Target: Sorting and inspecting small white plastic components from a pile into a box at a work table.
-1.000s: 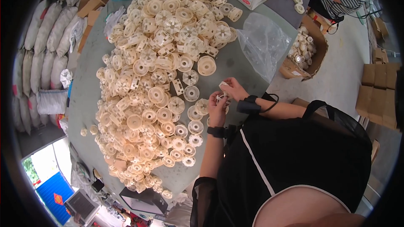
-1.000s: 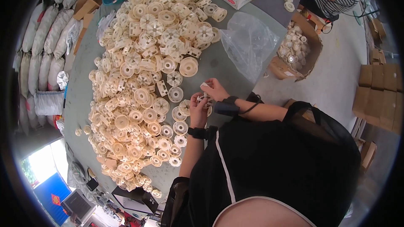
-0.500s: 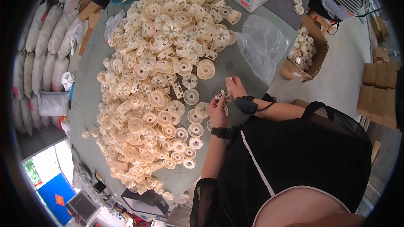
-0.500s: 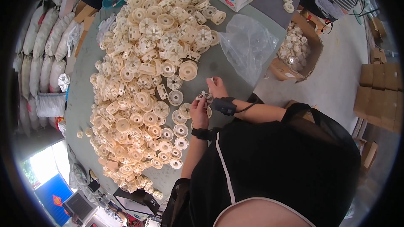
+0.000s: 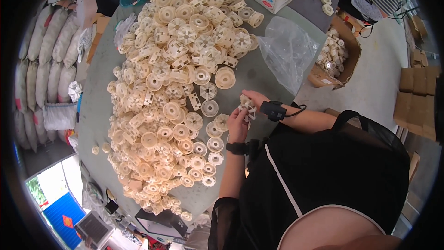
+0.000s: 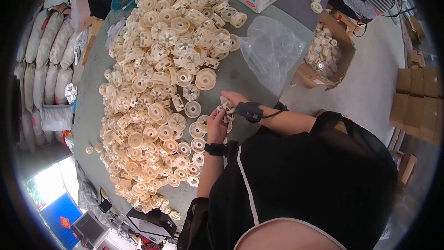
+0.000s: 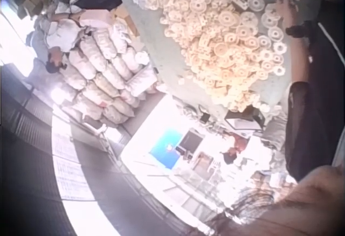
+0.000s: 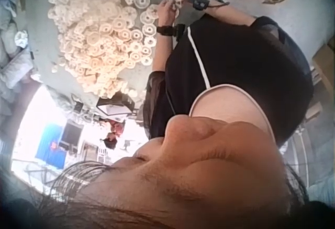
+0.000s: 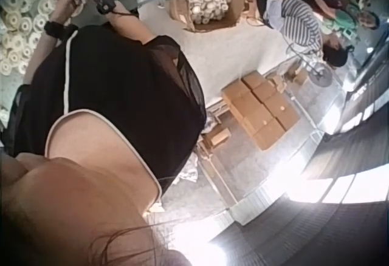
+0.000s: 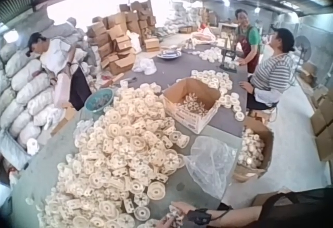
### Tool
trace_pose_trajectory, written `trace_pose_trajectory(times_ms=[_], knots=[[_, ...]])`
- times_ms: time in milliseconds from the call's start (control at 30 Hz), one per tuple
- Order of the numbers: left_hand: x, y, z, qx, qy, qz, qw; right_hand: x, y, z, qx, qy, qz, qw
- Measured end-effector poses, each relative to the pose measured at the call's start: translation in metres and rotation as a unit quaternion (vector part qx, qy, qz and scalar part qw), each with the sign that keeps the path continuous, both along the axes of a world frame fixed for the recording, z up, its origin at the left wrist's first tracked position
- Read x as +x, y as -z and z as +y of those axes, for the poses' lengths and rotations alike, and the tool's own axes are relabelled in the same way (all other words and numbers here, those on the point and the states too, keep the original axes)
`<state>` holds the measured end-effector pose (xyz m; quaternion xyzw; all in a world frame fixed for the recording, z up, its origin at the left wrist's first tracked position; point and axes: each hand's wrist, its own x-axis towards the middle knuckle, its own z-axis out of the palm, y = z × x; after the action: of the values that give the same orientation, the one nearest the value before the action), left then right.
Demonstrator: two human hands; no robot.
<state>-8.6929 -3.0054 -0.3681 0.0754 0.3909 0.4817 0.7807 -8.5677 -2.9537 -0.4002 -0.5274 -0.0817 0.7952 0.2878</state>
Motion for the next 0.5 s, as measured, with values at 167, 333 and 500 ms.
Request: trace_pose_trajectory(times_ms=[167, 333, 500], knots=[[-0.001, -0.003, -0.001, 0.032, 0.089, -0.001, 0.996, 0.006, 0.009, 0.009, 0.268, -0.154, -0.206, 0.928], [-0.010, 0.008, -0.011, -0.024, -0.084, 0.008, 0.996, 0.010, -0.005, 0.015, 0.436, -0.252, -0.410, 0.760], [-0.014, 0.017, -0.011, -0.027, -0.148, 0.027, 0.988, 0.009, -0.035, 0.012, 0.457, -0.260, -0.339, 0.780]])
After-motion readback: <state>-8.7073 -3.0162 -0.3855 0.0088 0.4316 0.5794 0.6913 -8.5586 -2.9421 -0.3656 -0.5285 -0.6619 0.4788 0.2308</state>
